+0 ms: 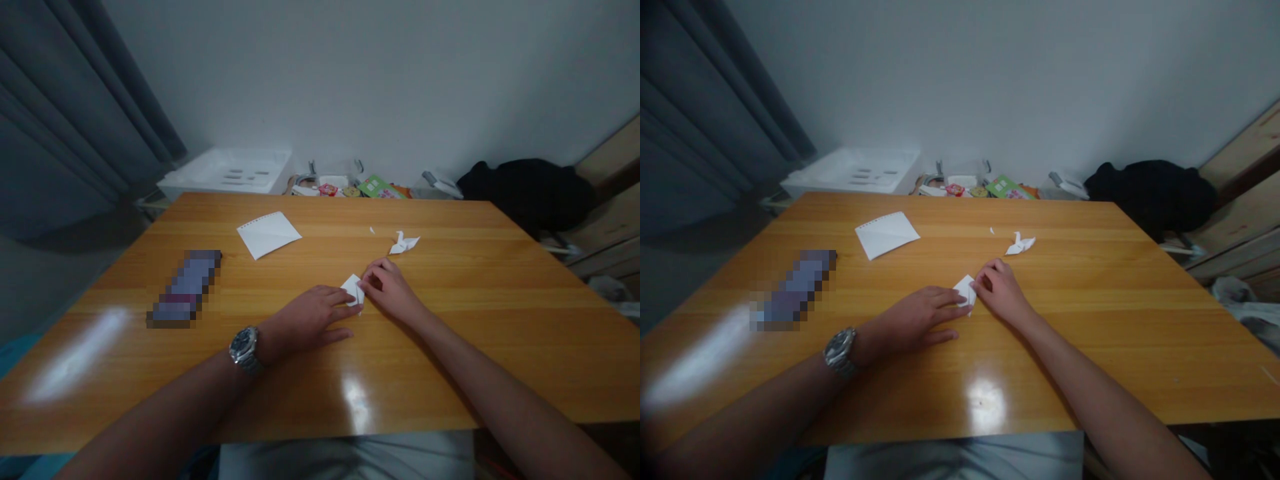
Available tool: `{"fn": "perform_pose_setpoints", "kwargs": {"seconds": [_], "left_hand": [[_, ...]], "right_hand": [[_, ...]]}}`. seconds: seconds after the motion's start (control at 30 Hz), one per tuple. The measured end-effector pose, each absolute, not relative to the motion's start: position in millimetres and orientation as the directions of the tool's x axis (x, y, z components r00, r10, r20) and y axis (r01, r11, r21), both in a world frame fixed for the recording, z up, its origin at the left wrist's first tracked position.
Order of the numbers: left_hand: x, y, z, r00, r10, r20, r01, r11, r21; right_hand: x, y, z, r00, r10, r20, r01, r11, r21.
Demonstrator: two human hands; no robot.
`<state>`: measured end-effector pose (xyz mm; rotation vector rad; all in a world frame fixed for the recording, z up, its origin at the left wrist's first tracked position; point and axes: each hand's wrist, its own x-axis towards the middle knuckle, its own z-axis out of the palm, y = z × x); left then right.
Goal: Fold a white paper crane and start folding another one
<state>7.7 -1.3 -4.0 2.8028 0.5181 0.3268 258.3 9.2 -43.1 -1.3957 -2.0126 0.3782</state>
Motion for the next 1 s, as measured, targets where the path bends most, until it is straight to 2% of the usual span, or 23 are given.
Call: {"fn": "perform_pose_setpoints", "kwargs": {"seconds": [0.57, 1.0], "left_hand": [[7.4, -2.2, -4.2, 0.911, 0.383, 0.154, 0.325, -0.895, 0.305], [9.0, -1.5, -3.5, 0.928, 0.354, 0.115, 0.320, -0.918, 0.235]], "right_hand": [[259.2, 13.0, -50.2, -0.206, 0.904, 0.375, 0.741, 0.394, -0.543], [259.3, 14.4, -53.3, -0.207, 0.900, 0.384, 0.751, 0.398, -0.528]]}}
